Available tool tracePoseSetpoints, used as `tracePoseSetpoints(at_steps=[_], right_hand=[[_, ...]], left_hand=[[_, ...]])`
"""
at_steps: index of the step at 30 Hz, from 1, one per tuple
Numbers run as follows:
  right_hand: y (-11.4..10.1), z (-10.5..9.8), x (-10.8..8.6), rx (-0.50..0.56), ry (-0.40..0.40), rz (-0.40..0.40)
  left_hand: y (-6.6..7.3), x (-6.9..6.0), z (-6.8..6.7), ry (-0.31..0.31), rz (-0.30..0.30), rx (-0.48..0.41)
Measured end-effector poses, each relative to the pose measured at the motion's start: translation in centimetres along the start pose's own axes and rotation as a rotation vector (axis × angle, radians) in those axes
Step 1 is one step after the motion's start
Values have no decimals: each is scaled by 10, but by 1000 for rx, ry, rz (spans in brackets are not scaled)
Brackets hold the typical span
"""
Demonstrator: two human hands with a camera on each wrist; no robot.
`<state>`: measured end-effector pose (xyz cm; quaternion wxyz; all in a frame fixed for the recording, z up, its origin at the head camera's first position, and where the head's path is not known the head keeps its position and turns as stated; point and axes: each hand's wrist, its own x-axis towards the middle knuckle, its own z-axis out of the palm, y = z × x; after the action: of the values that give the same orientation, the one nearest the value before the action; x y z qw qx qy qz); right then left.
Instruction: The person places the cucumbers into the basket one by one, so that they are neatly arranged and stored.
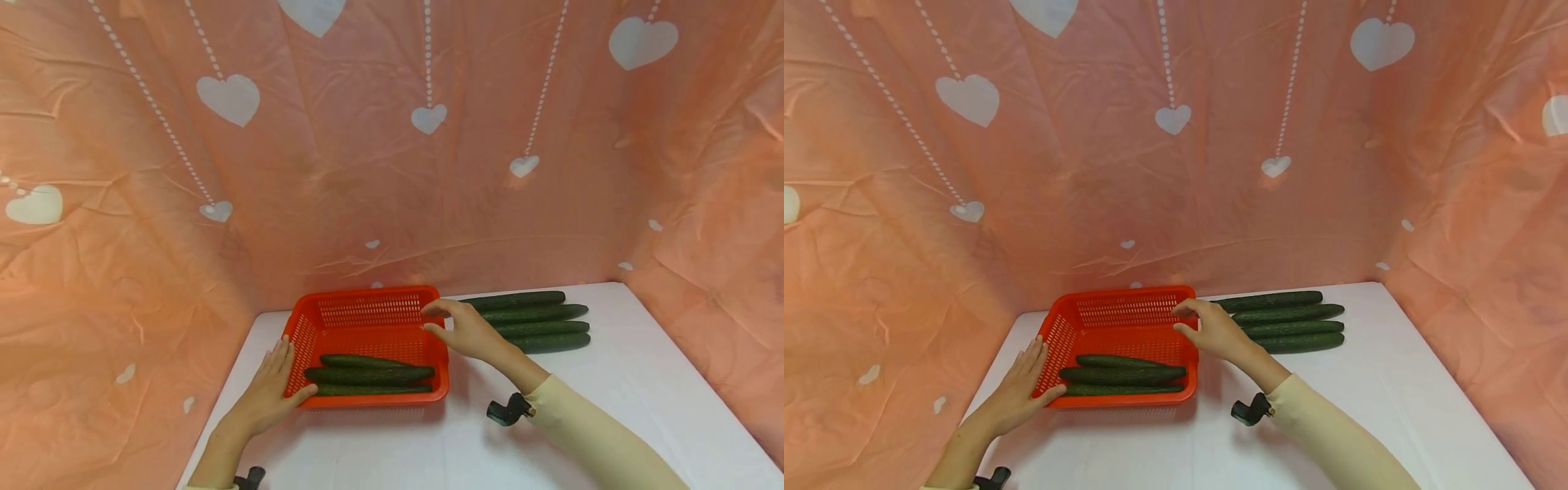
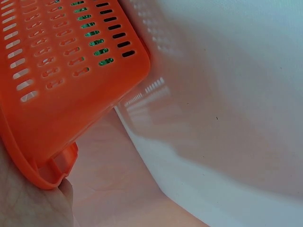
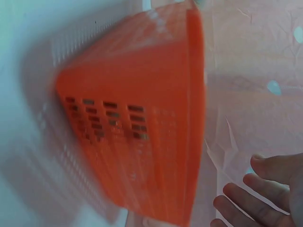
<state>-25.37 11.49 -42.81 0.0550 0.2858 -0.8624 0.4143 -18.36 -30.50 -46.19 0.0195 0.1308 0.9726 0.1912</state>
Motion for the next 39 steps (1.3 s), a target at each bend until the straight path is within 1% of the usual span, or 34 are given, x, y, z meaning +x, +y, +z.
tracePoseSetpoints(at_steps=[6,9,15,19,23,27,33,39], right_hand=[[13,-23,-18,-47,49,3],[21,-33,-27,-69,64,7],[35,-51,-46,-102,56,40],[44,-61,-59,-131,61,28],[54,-70,-74,-162,49,14],[66,-81,-88,-199,50,16],[90,-96,-111,-262,47,44],[114,-111,-129,-326,79,12]], left_hand=[[0,0,1,1,2,-14],[-1,1,1,-1,-2,-6],[2,0,-2,1,3,3],[2,0,-3,3,9,-4],[2,-1,-3,3,6,-6],[2,-1,-3,11,10,-1],[1,-2,-1,3,0,-11],[2,0,-1,3,-7,-7]])
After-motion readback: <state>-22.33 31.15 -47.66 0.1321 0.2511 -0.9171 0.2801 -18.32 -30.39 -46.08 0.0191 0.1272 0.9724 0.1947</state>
